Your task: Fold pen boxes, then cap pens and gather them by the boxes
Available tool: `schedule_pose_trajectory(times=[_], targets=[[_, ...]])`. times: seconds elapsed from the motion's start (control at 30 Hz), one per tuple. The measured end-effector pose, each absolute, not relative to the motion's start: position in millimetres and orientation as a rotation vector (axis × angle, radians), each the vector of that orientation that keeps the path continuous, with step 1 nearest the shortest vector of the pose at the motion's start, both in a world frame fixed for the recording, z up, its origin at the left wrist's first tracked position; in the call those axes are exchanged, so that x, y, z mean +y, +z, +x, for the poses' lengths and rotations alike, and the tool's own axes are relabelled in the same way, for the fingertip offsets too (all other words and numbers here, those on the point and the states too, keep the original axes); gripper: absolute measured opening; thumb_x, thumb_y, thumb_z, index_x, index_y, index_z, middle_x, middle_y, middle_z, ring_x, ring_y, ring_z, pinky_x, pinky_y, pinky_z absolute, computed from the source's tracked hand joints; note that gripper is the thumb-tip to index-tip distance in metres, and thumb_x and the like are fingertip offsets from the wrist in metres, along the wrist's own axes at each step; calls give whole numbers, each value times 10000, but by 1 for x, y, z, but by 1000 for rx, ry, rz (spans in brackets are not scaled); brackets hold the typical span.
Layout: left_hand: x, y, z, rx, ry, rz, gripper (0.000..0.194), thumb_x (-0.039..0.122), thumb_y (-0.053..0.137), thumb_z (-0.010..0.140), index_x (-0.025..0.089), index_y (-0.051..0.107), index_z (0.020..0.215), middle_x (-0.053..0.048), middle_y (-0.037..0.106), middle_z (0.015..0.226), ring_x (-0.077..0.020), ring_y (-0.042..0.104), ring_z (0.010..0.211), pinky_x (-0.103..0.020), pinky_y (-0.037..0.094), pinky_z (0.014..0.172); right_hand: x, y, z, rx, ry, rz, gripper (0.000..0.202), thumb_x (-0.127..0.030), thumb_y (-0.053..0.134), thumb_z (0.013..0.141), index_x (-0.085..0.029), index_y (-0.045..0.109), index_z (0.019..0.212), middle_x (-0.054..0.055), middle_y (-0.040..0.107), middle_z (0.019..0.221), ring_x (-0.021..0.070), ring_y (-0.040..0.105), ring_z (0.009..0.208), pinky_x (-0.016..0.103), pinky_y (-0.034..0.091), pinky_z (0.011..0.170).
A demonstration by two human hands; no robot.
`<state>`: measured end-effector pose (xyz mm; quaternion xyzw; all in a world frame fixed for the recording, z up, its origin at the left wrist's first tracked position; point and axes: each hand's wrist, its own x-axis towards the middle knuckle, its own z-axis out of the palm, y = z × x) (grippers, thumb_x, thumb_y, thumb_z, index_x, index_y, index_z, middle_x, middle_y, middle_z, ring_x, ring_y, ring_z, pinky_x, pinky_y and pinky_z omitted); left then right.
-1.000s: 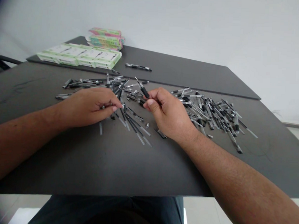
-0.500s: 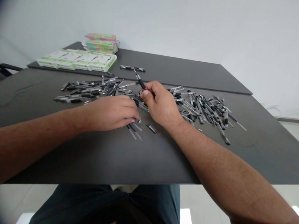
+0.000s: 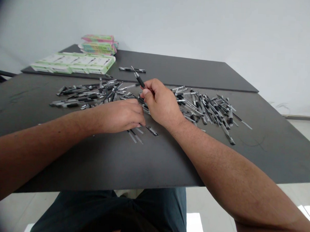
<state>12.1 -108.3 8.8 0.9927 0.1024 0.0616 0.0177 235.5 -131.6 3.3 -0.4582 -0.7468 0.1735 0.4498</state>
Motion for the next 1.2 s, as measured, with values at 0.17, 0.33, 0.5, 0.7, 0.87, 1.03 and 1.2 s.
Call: schedule_pose_trajectory(times=[0.17, 0.33, 0.5, 0.7, 0.87, 1.03, 1.2], targets=[[-110, 6, 17, 311, 198, 3118, 132, 196, 704, 1038, 228, 825, 994, -89, 831, 1015, -292, 700, 991, -429, 512, 983, -132, 3, 236, -1863, 413, -1158, 145, -393, 579, 1156, -286, 677, 1144, 63, 852, 1051, 266, 815, 970, 409, 613, 912], [-111, 7, 16, 405, 239, 3137, 163, 209, 650, 1029, 219, 802, 973, -91, 806, 966, -303, 691, 996, -432, 522, 985, -131, 2, 236, -1862, 424, -1131, 150, -394, 570, 1150, -281, 669, 1135, 75, 855, 1063, 268, 822, 989, 416, 620, 928], [-109, 26, -4, 793, 280, 2968, 146, 223, 636, 931, 223, 782, 943, -58, 766, 870, -249, 690, 857, -383, 504, 841, -133, 3, 235, -1859, 438, -1158, 139, -380, 568, 1134, -285, 669, 1128, 75, 866, 1062, 272, 822, 988, 423, 619, 920], [-114, 45, -41, 1213, 549, 2473, 179, 392, 719, 869, 238, 783, 935, 7, 753, 756, -176, 668, 692, -314, 477, 702, -139, 3, 231, -1863, 502, -1159, 126, -369, 595, 1119, -271, 674, 1120, 71, 866, 1038, 272, 815, 935, 426, 599, 869], [-120, 36, -57, 1213, 735, 2079, 256, 453, 803, 847, 223, 776, 956, -28, 768, 789, -196, 670, 702, -320, 484, 655, -146, 4, 227, -1914, 504, -1181, 112, -326, 605, 1108, -267, 698, 1132, 60, 874, 1050, 262, 800, 936, 418, 592, 894], [-123, 22, -62, 1253, 864, 1888, 283, 448, 828, 821, 223, 744, 972, -17, 728, 788, -188, 628, 693, -323, 481, 644, -152, 3, 223, -1957, 519, -1191, 109, -330, 620, 1101, -270, 710, 1105, 64, 877, 1028, 276, 812, 946, 422, 587, 880], [-123, 13, -68, 1282, 930, 1889, 312, 503, 820, 866, 230, 744, 997, -22, 750, 817, -190, 633, 693, -330, 501, 634, -158, 3, 219, -2031, 478, -1194, 106, -313, 620, 1091, -272, 717, 1087, 61, 874, 1028, 273, 799, 952, 405, 579, 882]])
